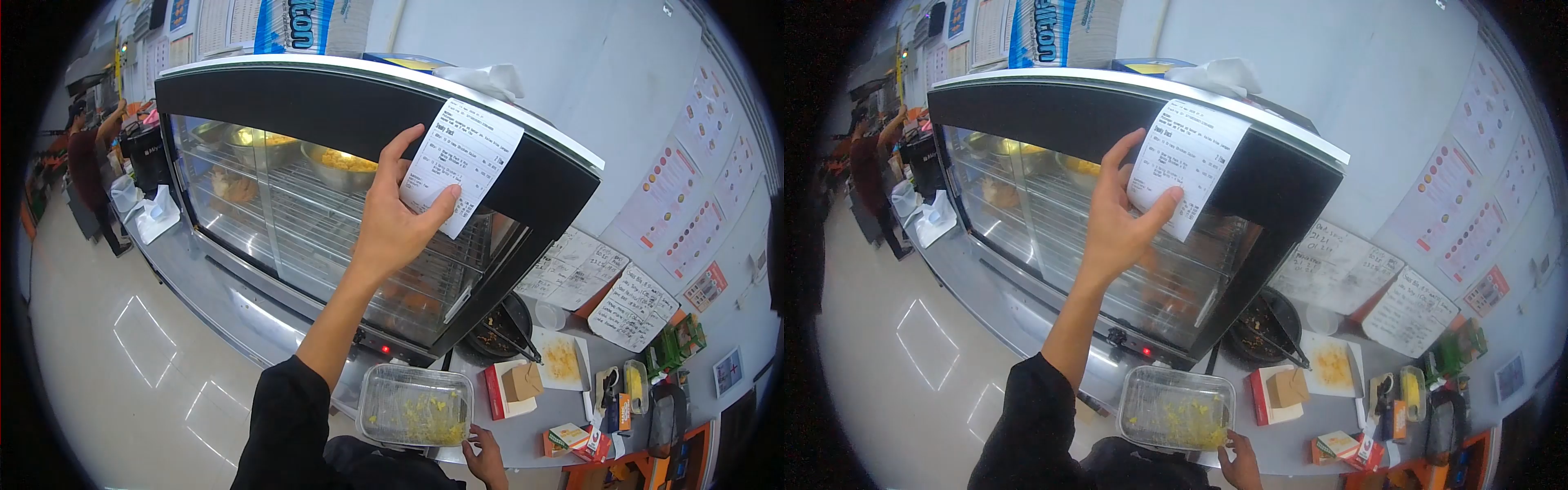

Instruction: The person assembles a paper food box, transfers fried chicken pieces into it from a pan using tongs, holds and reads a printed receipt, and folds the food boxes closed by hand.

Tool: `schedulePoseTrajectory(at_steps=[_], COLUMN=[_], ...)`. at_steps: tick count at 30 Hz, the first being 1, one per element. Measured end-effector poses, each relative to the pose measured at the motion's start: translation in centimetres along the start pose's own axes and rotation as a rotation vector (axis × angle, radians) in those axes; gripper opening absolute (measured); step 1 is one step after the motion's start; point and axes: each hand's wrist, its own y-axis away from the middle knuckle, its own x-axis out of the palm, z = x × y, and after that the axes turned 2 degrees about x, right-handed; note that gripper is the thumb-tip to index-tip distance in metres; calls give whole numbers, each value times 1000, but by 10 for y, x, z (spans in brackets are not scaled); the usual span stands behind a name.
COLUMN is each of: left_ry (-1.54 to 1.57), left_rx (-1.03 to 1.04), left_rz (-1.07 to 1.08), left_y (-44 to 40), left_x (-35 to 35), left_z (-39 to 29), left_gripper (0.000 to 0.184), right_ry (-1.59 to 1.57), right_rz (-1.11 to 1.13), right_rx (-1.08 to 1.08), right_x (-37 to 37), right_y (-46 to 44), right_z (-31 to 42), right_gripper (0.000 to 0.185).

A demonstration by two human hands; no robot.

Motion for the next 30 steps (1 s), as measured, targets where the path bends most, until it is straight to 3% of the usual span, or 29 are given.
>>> schedulePoseTrajectory(at_steps=[30], left_ry=[-49], left_rx=[21], left_rz=[-5], left_y=[1], left_x=[2], left_z=[1], left_gripper=[72], right_ry=[-19], right_rz=[16], right_rx=[-5], right_x=[2], right_y=[0], right_z=[-8], right_gripper=[44])
